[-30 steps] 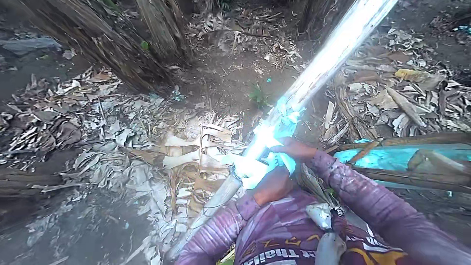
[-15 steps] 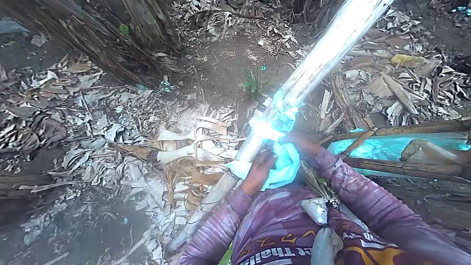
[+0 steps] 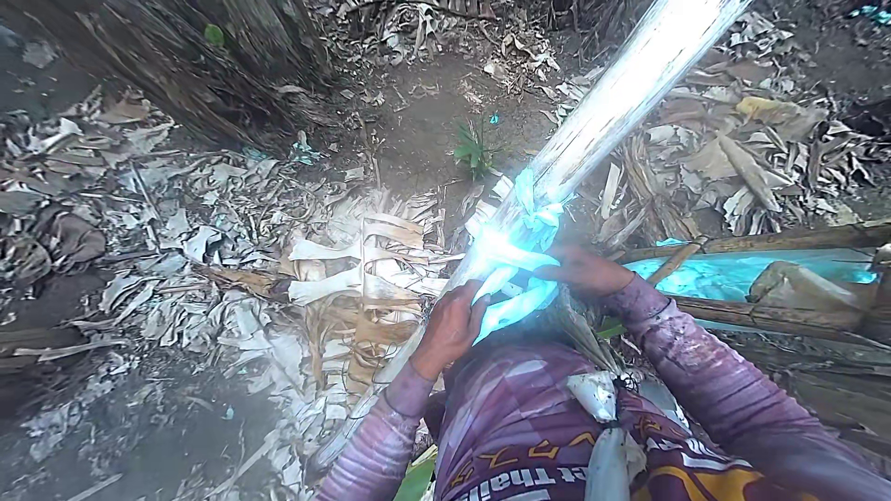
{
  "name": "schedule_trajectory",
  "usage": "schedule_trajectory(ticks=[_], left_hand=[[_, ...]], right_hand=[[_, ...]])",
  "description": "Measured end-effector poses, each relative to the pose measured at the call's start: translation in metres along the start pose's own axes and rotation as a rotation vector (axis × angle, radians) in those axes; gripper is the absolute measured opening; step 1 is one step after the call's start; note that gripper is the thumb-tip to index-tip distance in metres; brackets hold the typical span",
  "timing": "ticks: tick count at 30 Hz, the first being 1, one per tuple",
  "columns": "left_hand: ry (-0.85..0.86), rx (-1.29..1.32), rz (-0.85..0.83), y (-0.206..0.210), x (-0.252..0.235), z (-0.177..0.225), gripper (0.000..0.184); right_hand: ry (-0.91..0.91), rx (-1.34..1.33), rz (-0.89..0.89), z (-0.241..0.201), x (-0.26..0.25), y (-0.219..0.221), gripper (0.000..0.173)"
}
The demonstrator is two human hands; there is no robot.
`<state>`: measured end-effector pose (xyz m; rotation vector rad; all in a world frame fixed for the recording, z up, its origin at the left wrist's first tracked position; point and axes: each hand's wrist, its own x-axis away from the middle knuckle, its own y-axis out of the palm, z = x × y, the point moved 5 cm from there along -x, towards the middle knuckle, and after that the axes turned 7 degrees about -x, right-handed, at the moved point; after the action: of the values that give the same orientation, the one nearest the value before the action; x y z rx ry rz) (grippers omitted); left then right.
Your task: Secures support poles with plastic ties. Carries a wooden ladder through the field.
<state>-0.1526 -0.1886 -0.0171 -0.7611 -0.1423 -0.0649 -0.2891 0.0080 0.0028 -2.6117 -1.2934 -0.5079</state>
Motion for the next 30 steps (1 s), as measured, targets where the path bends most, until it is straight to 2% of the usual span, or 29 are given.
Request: schedule_trajectory(ticks=[3, 5, 7, 10, 12, 14, 17, 19, 20, 21, 23, 25, 27, 28, 30], left_hand=[[0.148, -0.133, -0.067, 0.004, 0.003, 0.028, 0.036], [0.301, -0.204, -0.053, 0.005, 0.003, 0.045, 0.032], [0.398, -0.248, 0.064, -0.004, -0.006, 0.051, 0.026], [0.423, -0.216, 0.105, -0.019, -0.035, 0.047, 0.024], [0.356, -0.194, 0.071, -0.019, -0.051, 0.046, 0.027], [0.213, -0.192, 0.057, -0.019, -0.058, 0.043, 0.032], [0.052, -0.060, 0.091, -0.021, -0.064, 0.030, 0.031], [-0.019, 0.034, 0.096, -0.022, -0.067, 0.023, 0.028], [-0.047, 0.057, 0.100, -0.022, -0.067, 0.021, 0.028], [-0.067, 0.073, 0.114, -0.023, -0.066, 0.019, 0.030], [-0.040, 0.085, 0.236, -0.029, -0.057, 0.017, 0.046], [0.134, 0.020, 0.502, -0.037, -0.038, 0.017, 0.056], [0.331, -0.122, 0.697, -0.039, -0.021, 0.015, 0.050], [0.387, -0.184, 0.737, -0.035, -0.015, 0.013, 0.045], [0.418, -0.285, 0.703, -0.019, -0.010, 0.008, 0.039]], right_hand=[[-0.059, -0.115, -0.005, -0.012, 0.000, 0.008, 0.007], [-0.065, 0.066, -0.076, -0.016, -0.003, 0.018, 0.014], [-0.052, 0.359, -0.202, -0.017, -0.005, 0.028, 0.026], [-0.088, 0.498, -0.189, -0.018, -0.007, 0.033, 0.024], [-0.126, 0.572, -0.093, -0.021, -0.008, 0.036, 0.030], [-0.217, 0.693, 0.057, -0.021, -0.007, 0.038, 0.028], [-0.477, 0.789, 0.383, -0.019, -0.002, 0.037, 0.023], [-0.649, 0.841, 0.465, -0.015, -0.001, 0.041, 0.026], [-0.696, 0.865, 0.457, -0.013, -0.001, 0.044, 0.022], [-0.689, 0.863, 0.423, -0.012, -0.002, 0.045, 0.020], [-0.540, 0.773, 0.317, -0.013, -0.005, 0.042, 0.023], [-0.324, 0.553, 0.206, -0.014, -0.010, 0.035, 0.028], [-0.181, 0.322, 0.096, -0.011, -0.013, 0.033, 0.027], [-0.125, 0.241, 0.051, -0.010, -0.013, 0.035, 0.027], [-0.040, 0.101, 0.006, -0.006, -0.014, 0.040, 0.026]])
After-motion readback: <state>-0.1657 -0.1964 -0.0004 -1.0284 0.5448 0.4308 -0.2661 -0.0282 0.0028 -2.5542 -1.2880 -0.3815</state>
